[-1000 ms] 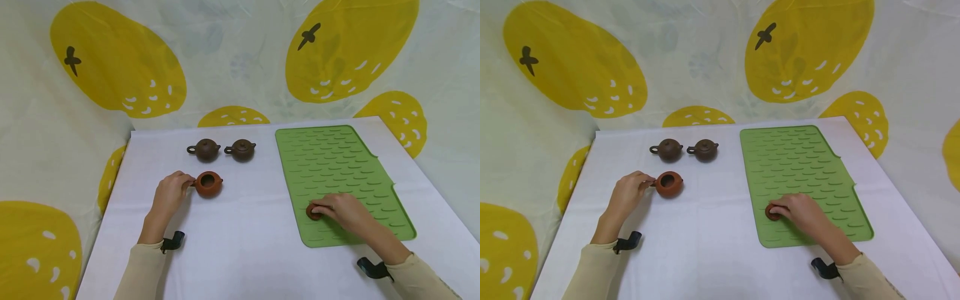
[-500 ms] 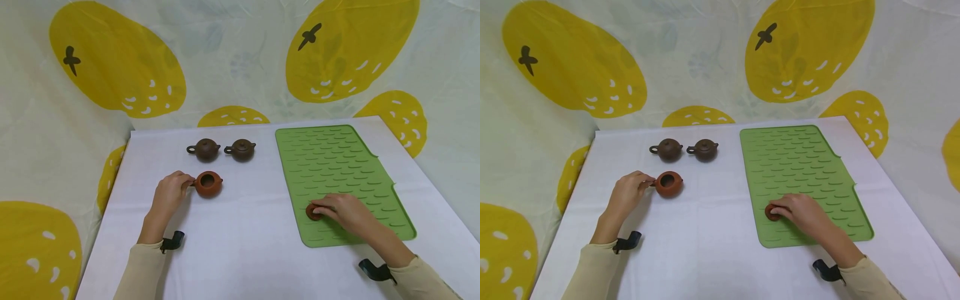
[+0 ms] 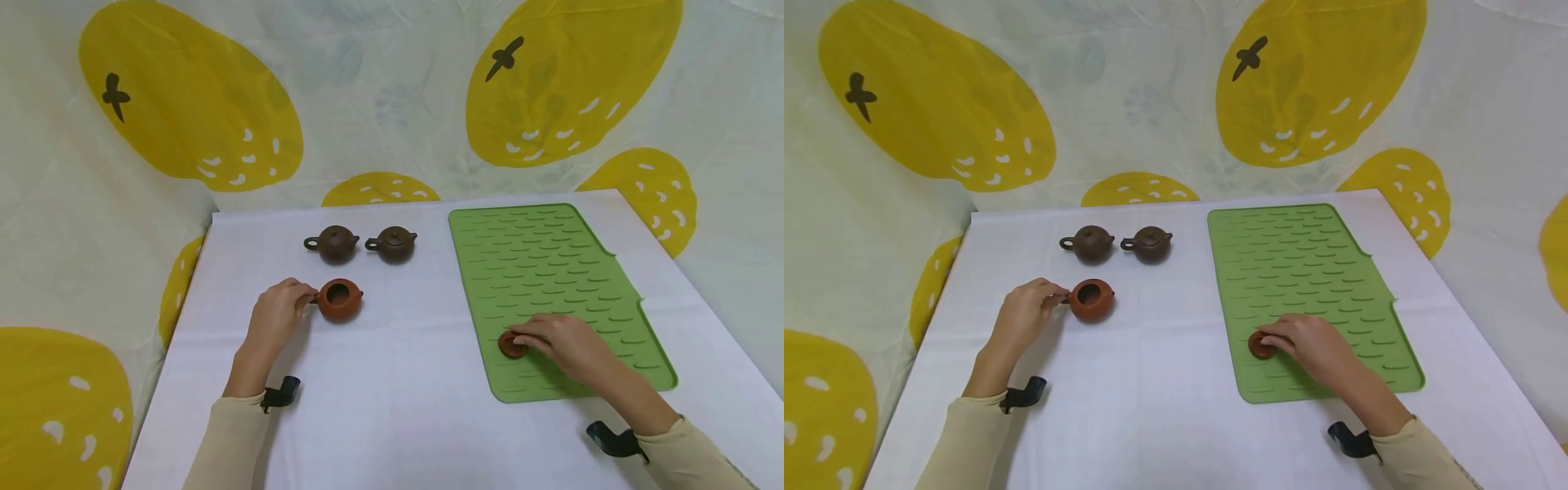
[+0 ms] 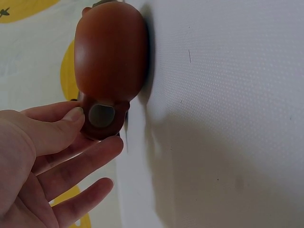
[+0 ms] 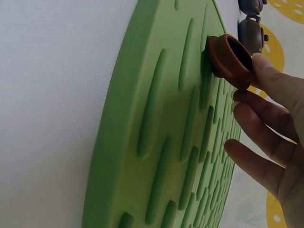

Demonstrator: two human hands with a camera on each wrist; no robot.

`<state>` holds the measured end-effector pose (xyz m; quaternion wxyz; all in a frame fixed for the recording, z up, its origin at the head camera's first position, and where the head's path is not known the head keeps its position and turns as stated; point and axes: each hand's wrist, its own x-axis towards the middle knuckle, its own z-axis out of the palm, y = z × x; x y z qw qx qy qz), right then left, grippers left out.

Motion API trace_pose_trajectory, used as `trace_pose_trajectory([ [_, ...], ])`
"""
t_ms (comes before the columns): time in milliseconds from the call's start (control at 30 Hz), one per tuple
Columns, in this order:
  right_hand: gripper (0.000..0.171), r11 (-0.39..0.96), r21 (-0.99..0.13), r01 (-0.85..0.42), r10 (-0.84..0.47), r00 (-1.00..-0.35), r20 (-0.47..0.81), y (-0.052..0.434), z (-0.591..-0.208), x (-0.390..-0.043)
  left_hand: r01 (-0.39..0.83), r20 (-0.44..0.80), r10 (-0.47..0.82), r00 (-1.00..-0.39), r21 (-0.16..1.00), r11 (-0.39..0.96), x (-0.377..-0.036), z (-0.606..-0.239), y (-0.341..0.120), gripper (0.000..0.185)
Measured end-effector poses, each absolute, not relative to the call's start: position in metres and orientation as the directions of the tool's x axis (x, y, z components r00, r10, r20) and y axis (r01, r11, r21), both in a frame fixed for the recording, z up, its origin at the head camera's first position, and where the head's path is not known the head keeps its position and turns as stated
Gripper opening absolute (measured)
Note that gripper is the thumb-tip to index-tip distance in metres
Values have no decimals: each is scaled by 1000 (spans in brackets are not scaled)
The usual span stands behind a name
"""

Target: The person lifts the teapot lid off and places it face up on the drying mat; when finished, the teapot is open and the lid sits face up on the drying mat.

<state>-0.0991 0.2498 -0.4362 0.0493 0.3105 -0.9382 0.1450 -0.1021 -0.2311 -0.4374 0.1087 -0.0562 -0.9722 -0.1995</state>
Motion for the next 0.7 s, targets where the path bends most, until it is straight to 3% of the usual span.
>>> trace_pose_trajectory([
  [367, 21, 771, -239, -591, -570, -807, 156, 250, -432, -100, 170, 245, 80, -966, 376, 911, -104, -437, -232, 10],
  [700, 31, 775, -220, -592, -576, -806, 138, 245, -423, -111, 195, 248, 106, -963, 367, 910, -104, -434, -235, 11],
])
